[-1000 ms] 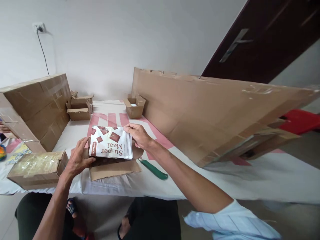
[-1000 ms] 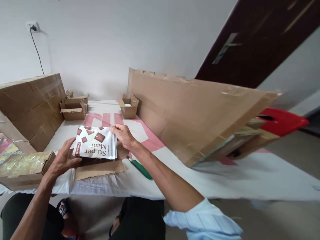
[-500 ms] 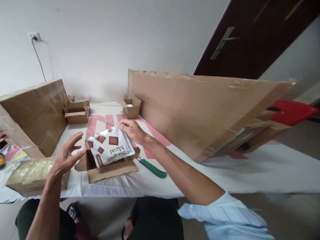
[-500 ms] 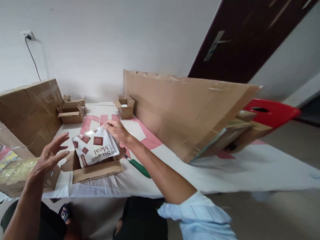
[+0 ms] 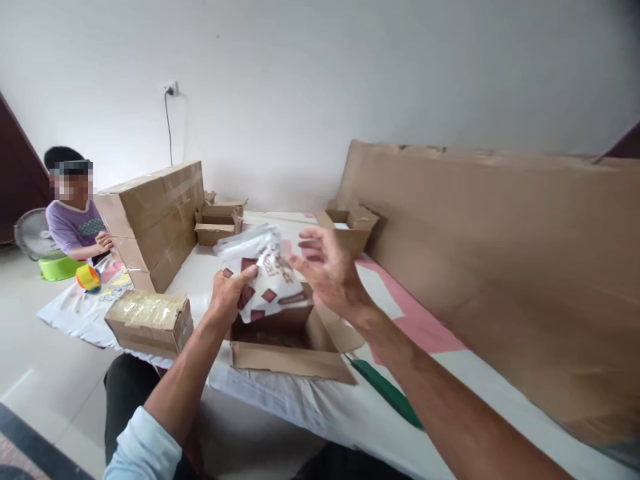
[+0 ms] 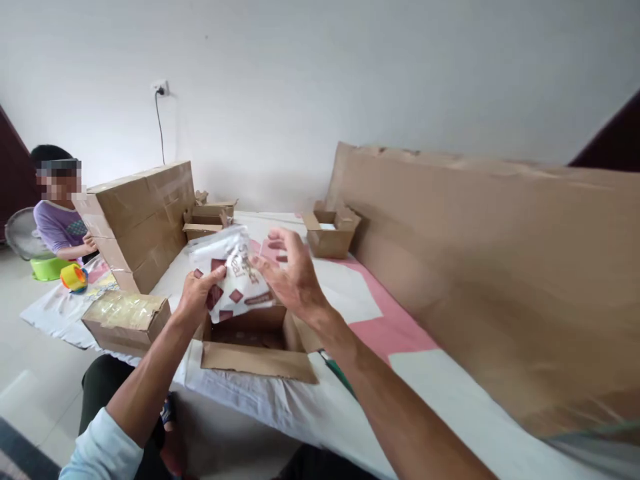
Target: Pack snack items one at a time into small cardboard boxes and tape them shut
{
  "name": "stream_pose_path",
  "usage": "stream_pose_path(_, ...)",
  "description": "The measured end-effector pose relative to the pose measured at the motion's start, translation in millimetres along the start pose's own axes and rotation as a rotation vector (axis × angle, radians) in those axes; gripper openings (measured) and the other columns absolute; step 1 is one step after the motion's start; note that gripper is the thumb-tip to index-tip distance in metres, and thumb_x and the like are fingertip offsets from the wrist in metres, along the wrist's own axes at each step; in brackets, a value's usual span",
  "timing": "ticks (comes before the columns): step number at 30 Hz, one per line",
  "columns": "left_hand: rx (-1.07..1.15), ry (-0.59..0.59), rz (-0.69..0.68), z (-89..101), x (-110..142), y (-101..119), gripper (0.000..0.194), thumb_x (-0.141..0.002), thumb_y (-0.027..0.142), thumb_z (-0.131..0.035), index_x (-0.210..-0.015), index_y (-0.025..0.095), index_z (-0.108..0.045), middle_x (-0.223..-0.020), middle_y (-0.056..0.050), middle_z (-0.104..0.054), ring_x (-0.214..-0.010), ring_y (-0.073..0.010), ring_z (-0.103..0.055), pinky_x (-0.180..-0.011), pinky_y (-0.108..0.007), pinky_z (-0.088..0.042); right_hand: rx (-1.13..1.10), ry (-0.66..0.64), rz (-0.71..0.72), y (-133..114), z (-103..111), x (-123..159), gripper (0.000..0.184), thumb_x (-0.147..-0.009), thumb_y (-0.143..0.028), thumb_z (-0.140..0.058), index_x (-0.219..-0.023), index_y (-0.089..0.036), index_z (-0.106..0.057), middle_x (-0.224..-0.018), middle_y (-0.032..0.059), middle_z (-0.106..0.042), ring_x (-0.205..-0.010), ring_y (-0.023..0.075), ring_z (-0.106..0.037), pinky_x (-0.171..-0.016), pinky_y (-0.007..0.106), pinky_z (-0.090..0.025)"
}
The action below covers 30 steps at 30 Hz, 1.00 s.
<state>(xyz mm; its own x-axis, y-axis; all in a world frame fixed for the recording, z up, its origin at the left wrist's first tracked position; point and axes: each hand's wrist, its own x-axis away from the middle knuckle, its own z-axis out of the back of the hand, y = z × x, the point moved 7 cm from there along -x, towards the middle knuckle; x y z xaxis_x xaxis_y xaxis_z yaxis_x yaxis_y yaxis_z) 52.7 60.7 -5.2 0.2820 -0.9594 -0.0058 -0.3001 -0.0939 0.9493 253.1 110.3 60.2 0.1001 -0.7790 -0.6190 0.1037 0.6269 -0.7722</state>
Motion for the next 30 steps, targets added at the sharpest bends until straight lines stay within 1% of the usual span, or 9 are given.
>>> stream_pose_path(2, 0.131, 0.089, -0.081, 2.4, 1.2, 1.0, 0.051, -0.062, 0.054, -0.101, -0.084, 0.017, -0.074, -0.058, 0.000, -0.068, -0.051, -0.0174, -0.065, -0.049, -0.026, -0.049, -0.175, -0.105, -0.229, 27.2, -15.2, 26.8, 0.075, -0.076, -0.065, -0.092, -0.135, -0.026, -0.067, -0.132, 0.0135, -0.076, -0.112, 0.0318, -0.074, -0.092, 0.046, -0.064)
stream_pose_path(5, 0.263, 0.054, -0.198, -6.5, 5.3, 6.8, 0.057, -0.059, 0.042, -0.102, -0.105, 0.017, -0.079, -0.101, -0.009, -0.086, -0.092, -0.0275, -0.082, -0.077, -0.033, -0.064, -0.477, -0.314, -0.518, 47.7, -52.2, 67.1, 0.069, -0.080, -0.068, -0.090, -0.130, -0.025, -0.070, -0.119, 0.0114, -0.082, -0.098, 0.0310, -0.079, -0.079, 0.044, -0.067)
stream_pose_path(7, 0.246, 0.003, -0.215, -7.8, 7.4, 7.8, 0.055, -0.062, 0.038, -0.100, -0.108, 0.017, -0.079, -0.114, -0.011, -0.086, -0.107, -0.0305, -0.081, -0.090, -0.036, -0.065, -0.607, -0.295, -0.595, 53.9, -61.3, 78.5, 0.066, -0.075, -0.066, -0.093, -0.122, -0.024, -0.072, -0.113, 0.0106, -0.084, -0.094, 0.0314, -0.081, -0.073, 0.043, -0.068)
stream_pose_path(11, 0.081, -0.008, -0.143, 17.1, 4.0, 3.8, 0.054, -0.063, 0.040, -0.100, -0.107, 0.017, -0.079, -0.101, -0.008, -0.084, -0.086, -0.0257, -0.080, -0.075, -0.035, -0.066, -0.571, -0.135, -0.625, 73.3, -42.7, 73.1, 0.061, -0.072, -0.060, -0.095, -0.117, -0.027, -0.071, -0.115, 0.0068, -0.084, -0.094, 0.0280, -0.081, -0.061, 0.033, -0.066)
stream_pose_path(15, -0.143, -0.103, -0.019, 37.5, -3.7, -4.6, 0.058, -0.058, 0.041, -0.100, -0.105, 0.016, -0.078, -0.099, -0.009, -0.083, -0.079, -0.0255, -0.079, -0.061, -0.030, -0.060, -0.371, -0.122, -0.619, 86.1, -23.3, 63.3, 0.052, -0.076, -0.057, -0.089, -0.115, -0.027, -0.070, -0.113, 0.0040, -0.081, -0.093, 0.0236, -0.076, -0.053, 0.025, -0.061)
stream_pose_path(18, -0.240, -0.097, 0.053, 47.1, -9.6, -15.0, 0.060, -0.057, 0.042, -0.100, -0.106, 0.016, -0.076, -0.095, -0.009, -0.084, -0.079, -0.0273, -0.080, -0.059, -0.029, -0.059, -0.324, -0.185, -0.584, 85.1, -28.2, 60.0, 0.047, -0.080, -0.052, -0.083, -0.116, -0.027, -0.067, -0.104, 0.0030, -0.080, -0.086, 0.0210, -0.074, -0.054, 0.024, -0.058)
stream_pose_path(22, -0.270, -0.125, 0.065, 50.7, -15.9, -24.9, 0.060, -0.061, 0.043, -0.098, -0.108, 0.015, -0.076, -0.094, -0.009, -0.084, -0.080, -0.0262, -0.080, -0.063, -0.029, -0.061, -0.298, -0.218, -0.589, 91.8, -38.5, 58.9, 0.043, -0.084, -0.051, -0.078, -0.114, -0.025, -0.063, -0.095, 0.0033, -0.079, -0.080, 0.0202, -0.072, -0.054, 0.024, -0.055)
stream_pose_path(27, -0.295, -0.112, 0.062, 54.8, -19.0, -25.4, 0.062, -0.058, 0.044, -0.099, -0.108, 0.014, -0.078, -0.092, -0.008, -0.083, -0.080, -0.0251, -0.078, -0.063, -0.029, -0.061, -0.200, -0.215, -0.547, 107.0, -35.6, 61.8, 0.034, -0.088, -0.052, -0.079, -0.103, -0.026, -0.061, -0.091, 0.0019, -0.078, -0.085, 0.0232, -0.072, -0.062, 0.028, -0.057)
stream_pose_path(30, -0.308, -0.101, 0.066, 55.3, -18.9, -24.3, 0.059, -0.058, 0.043, -0.099, -0.104, 0.014, -0.077, -0.091, -0.008, -0.082, -0.079, -0.0247, -0.077, -0.062, -0.029, -0.060, -0.140, -0.209, -0.541, 114.7, -33.3, 65.0, 0.035, -0.090, -0.053, -0.078, -0.105, -0.027, -0.062, -0.089, -0.0003, -0.076, -0.085, 0.0225, -0.072, -0.064, 0.028, -0.057)
